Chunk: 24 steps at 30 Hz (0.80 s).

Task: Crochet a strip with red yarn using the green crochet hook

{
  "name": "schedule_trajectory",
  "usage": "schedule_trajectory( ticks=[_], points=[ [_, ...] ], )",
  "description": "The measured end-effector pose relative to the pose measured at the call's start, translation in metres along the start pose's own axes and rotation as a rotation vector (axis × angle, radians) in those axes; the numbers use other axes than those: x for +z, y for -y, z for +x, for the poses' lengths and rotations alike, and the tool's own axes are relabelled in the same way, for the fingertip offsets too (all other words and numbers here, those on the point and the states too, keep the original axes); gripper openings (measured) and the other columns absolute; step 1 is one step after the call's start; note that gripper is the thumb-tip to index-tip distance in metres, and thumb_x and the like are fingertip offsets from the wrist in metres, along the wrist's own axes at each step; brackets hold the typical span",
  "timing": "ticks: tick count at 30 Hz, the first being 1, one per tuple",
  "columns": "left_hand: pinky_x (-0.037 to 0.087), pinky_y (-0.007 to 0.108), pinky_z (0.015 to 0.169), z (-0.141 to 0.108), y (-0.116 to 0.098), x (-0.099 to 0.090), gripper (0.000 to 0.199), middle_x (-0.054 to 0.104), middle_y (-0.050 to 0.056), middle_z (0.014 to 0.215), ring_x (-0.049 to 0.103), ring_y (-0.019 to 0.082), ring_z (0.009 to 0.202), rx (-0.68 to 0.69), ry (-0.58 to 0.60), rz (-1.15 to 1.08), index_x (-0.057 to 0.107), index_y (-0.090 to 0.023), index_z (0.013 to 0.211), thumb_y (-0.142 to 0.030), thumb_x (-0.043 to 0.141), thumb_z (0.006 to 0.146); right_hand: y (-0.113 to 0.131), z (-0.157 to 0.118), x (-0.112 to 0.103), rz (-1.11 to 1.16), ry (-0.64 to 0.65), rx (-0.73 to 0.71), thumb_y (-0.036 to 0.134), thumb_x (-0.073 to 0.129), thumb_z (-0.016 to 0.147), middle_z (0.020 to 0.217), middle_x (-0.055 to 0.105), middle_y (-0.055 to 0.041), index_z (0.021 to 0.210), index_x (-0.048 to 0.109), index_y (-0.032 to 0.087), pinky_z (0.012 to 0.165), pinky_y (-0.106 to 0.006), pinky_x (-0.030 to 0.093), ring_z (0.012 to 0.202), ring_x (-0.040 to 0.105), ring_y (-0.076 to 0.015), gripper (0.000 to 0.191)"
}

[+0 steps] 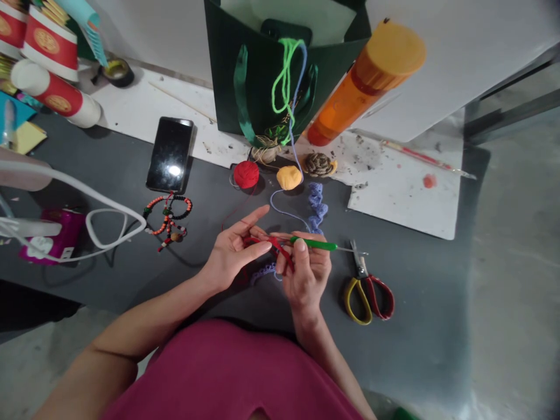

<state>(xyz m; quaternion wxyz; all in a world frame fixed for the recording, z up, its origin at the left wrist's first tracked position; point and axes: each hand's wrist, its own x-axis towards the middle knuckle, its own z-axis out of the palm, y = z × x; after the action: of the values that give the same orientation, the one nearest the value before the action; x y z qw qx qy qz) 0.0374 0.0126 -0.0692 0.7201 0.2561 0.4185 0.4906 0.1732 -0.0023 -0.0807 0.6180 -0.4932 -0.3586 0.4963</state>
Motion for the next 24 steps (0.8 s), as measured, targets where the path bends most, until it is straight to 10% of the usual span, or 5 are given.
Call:
schedule_trajectory(
  ticks=[11,24],
  points=[
    [0.048,0.025,0.083,0.0017,-0.0038,-0.0016,0.072,0.068,-0.004,0.081,0.061,0.009,0.078,-0.007,-0.015,0.027,0.062,-0.026,0.145,-0.026,0.087,0.077,0.005,-0.007,-0.0016,-0.172,-0.02,-0.213,0.038,0.048,0.107,0.069,0.075,0.0061,0.104,0.05,0.027,0.035,-0.019,0.044,0.034,0.055,-0.0084,0.011],
    [0.049,0.026,0.082,0.0012,-0.0041,-0.0028,0.086,0.067,-0.004,0.081,0.061,0.01,0.078,-0.005,0.072,0.015,0.048,-0.029,0.156,-0.022,0.084,0.079,0.0044,0.0019,-0.0016,0.079,0.081,-0.091,0.034,0.053,0.105,0.081,0.079,0.0039,0.1,0.056,0.029,0.029,-0.017,0.032,0.033,0.048,-0.0053,0.008]
  ],
)
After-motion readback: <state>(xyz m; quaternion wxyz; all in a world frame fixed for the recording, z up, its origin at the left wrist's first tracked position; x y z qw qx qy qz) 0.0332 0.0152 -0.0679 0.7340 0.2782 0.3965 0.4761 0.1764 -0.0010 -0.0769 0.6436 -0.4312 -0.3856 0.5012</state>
